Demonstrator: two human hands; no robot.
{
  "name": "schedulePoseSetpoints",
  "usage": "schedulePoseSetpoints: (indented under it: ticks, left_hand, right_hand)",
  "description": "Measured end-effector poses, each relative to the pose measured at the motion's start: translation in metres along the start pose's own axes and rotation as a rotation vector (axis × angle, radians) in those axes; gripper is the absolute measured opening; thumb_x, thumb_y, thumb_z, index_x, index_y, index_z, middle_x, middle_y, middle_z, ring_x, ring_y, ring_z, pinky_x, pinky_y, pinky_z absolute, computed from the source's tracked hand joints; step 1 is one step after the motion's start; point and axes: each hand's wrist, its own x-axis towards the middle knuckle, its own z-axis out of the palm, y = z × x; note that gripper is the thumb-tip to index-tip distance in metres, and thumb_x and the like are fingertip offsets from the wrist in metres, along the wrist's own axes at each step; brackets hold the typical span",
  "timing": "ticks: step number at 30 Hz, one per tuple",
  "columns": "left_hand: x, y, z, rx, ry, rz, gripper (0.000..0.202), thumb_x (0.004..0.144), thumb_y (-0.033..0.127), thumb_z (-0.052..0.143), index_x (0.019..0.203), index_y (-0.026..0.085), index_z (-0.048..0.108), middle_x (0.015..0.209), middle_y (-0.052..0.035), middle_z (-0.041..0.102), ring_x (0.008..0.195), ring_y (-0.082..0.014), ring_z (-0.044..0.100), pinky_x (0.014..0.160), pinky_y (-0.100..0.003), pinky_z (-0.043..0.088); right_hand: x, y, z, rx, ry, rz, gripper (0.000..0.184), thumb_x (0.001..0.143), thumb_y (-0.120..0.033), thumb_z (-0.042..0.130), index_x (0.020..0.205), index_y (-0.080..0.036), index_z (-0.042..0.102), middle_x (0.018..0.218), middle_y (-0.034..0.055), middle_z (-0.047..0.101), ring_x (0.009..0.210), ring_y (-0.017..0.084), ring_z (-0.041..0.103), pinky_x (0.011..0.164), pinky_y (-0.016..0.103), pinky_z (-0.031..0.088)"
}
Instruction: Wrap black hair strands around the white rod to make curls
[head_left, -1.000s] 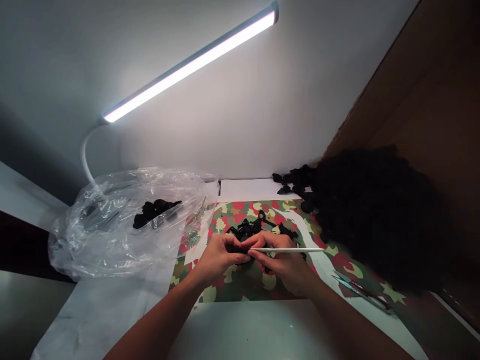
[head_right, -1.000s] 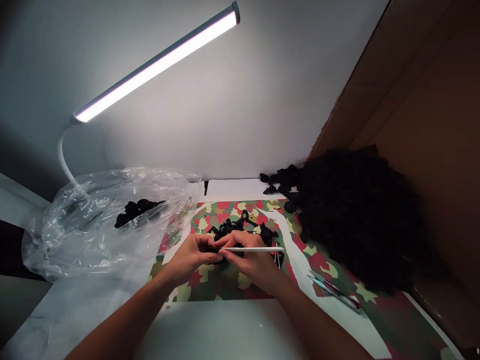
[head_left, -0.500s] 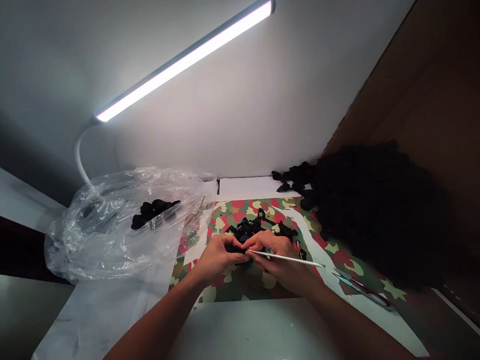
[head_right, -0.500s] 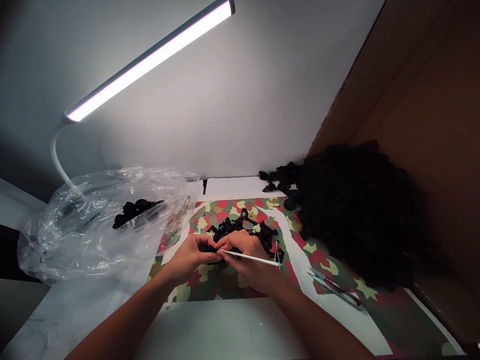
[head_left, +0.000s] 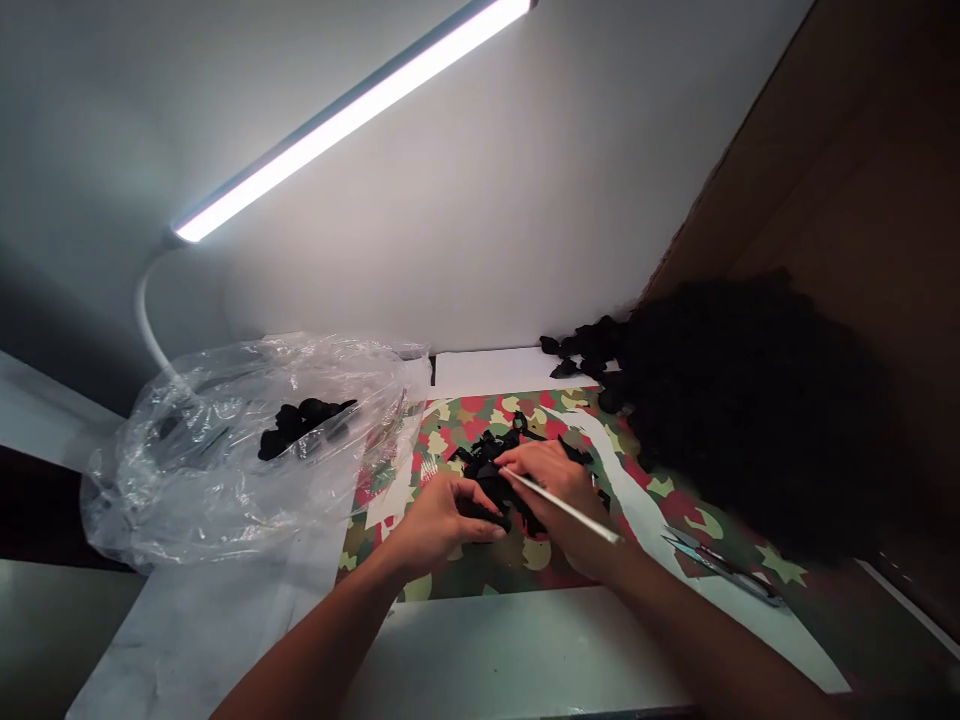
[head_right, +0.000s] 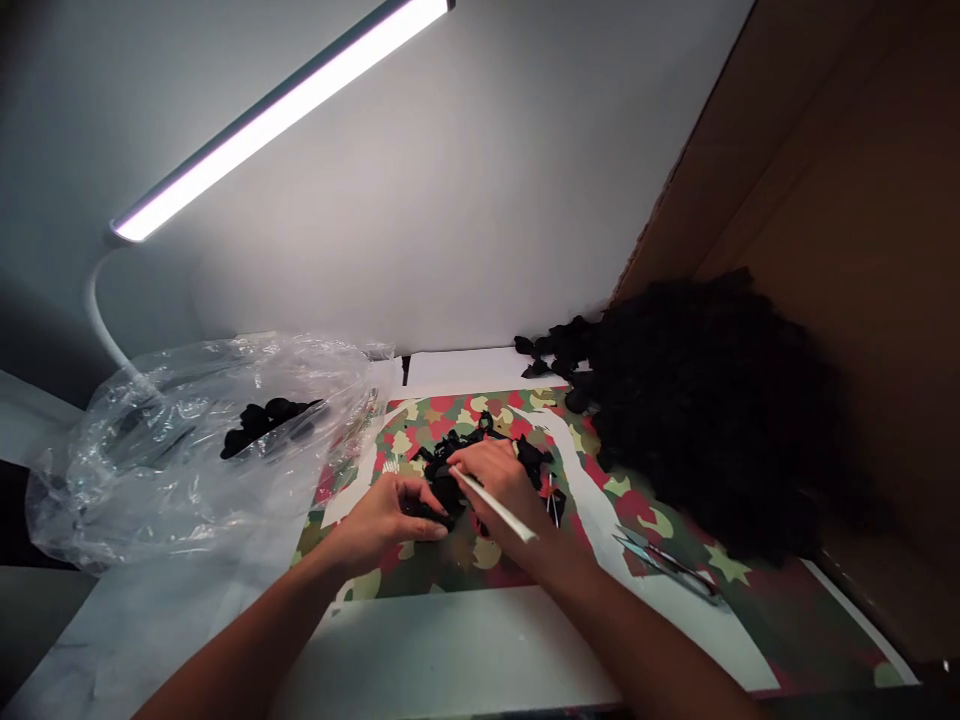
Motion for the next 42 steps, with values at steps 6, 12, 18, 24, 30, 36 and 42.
schedulePoseSetpoints:
  ticks: [6,12,18,24,30,36,42]
  left_hand:
    - [0.000,0.005,-0.003,0.005,0.036,-0.009,0.022,0.058,0.024,0.087,0.071,0.013,0.073,0.067,-0.0015,0.067,0.062,-0.0126,0.056,0.061,-0.025,0.040]
    - [0.001,0.003,-0.006,-0.046,0.034,0.035,0.025,0.058,0.025,0.088,0.067,0.014,0.068,0.066,-0.0011,0.065,0.062,-0.0129,0.058,0.061,-0.025,0.040]
    - [0.001,0.004,-0.005,-0.041,0.062,0.026,0.026,0.057,0.026,0.089,0.069,0.013,0.070,0.065,-0.0012,0.067,0.061,-0.0133,0.059,0.060,-0.024,0.040]
    - [0.002,0.000,-0.007,0.001,0.051,0.012,0.023,0.059,0.027,0.087,0.071,0.014,0.072,0.064,-0.0011,0.066,0.059,-0.0125,0.056,0.059,-0.025,0.039]
    - [-0.004,0.008,-0.001,0.009,0.010,-0.009,0.022,0.055,0.024,0.088,0.069,0.014,0.075,0.064,-0.0007,0.066,0.059,-0.0124,0.054,0.059,-0.025,0.040]
    - [-0.002,0.006,-0.002,0.026,0.033,-0.003,0.022,0.057,0.026,0.086,0.068,0.014,0.071,0.062,0.0013,0.061,0.057,-0.0113,0.051,0.057,-0.025,0.037]
    - [0.000,0.001,-0.005,0.040,0.034,0.016,0.026,0.058,0.031,0.086,0.066,0.015,0.067,0.059,0.0017,0.059,0.055,-0.0120,0.053,0.052,-0.023,0.036]
  right_hand:
    - [0.002,-0.005,-0.010,0.258,-0.169,0.152,0.022,0.092,-0.028,0.065,0.071,-0.021,0.060,0.107,0.0055,0.076,0.096,0.024,0.071,0.080,0.034,0.052]
    - [0.000,-0.015,-0.007,0.342,-0.245,0.131,0.019,0.090,-0.026,0.066,0.073,-0.020,0.061,0.105,0.0057,0.076,0.093,0.023,0.070,0.075,0.032,0.052]
    - [0.000,-0.015,-0.008,0.230,-0.245,0.108,0.015,0.089,-0.023,0.066,0.075,-0.021,0.066,0.100,0.0038,0.077,0.086,0.021,0.069,0.073,0.031,0.051]
    - [-0.003,-0.014,0.001,0.118,-0.185,0.022,0.016,0.096,-0.030,0.061,0.086,-0.023,0.071,0.090,0.0031,0.076,0.083,0.020,0.068,0.077,0.033,0.050]
    - [0.001,0.001,0.000,-0.057,0.056,-0.081,0.021,0.099,-0.027,0.051,0.088,-0.021,0.067,0.091,0.0076,0.076,0.089,0.025,0.069,0.088,0.042,0.046]
    - [0.002,-0.019,-0.011,0.318,-0.168,0.191,0.020,0.092,-0.027,0.063,0.074,-0.020,0.064,0.103,0.0055,0.077,0.092,0.023,0.072,0.078,0.034,0.054]
    - [0.000,-0.026,-0.007,0.342,-0.236,0.172,0.019,0.091,-0.028,0.065,0.073,-0.020,0.064,0.105,0.0070,0.078,0.095,0.024,0.071,0.076,0.034,0.054]
